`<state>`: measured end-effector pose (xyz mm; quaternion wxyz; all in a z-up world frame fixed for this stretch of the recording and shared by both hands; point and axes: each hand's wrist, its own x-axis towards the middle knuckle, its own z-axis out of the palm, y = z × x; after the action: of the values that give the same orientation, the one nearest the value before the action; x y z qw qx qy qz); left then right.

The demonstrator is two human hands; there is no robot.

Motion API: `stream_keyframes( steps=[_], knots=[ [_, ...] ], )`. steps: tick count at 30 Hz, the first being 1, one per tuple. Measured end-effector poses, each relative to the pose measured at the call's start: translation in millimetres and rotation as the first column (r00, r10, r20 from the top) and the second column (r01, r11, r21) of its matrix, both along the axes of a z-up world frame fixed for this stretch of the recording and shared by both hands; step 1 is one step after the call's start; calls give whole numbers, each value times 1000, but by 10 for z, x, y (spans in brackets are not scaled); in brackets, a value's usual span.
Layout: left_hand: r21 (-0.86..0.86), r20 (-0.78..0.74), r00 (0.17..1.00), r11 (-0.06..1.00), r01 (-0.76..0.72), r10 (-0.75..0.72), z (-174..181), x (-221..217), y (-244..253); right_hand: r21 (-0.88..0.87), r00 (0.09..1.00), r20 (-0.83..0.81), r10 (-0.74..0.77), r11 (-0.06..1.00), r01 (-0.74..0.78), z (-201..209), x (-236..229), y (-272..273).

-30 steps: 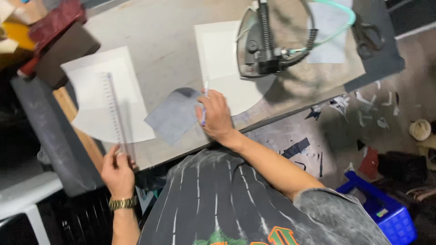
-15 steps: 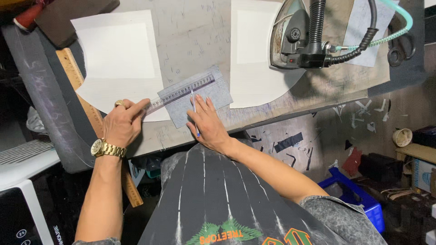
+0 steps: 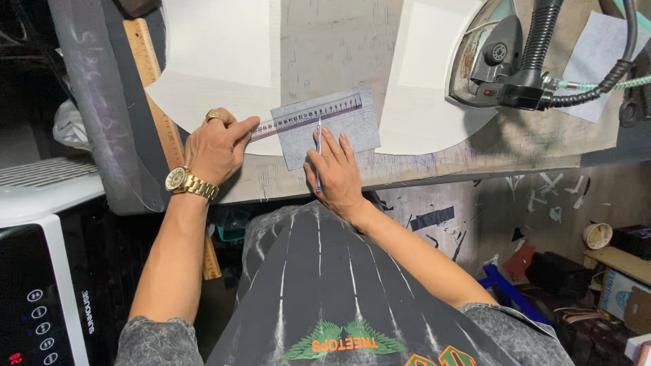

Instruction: The person irons a piece of white paper, then uses a ruler and pen to mark measurements on a piece of denim fabric. They iron the fabric again, continue marking lines, and finally cut the fabric along the marked lines using shears.

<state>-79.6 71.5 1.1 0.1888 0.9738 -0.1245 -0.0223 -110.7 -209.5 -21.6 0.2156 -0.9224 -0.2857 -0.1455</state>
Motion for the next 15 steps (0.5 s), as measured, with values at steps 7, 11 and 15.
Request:
stream_keyframes(
  steps=[7, 11, 15],
  knots=[
    [49, 36, 999, 998, 28, -30, -33, -24, 15, -15, 1000, -23, -12, 1000, 12, 5, -28, -18],
    [58, 51, 998, 998, 37, -40, -91, 34, 37, 57, 997, 54, 61, 996, -64, 14, 100, -25],
    [71, 40, 998, 996, 50, -53, -138, 59, 57, 82, 998, 61, 26, 996, -31, -62, 159, -15]
  ],
)
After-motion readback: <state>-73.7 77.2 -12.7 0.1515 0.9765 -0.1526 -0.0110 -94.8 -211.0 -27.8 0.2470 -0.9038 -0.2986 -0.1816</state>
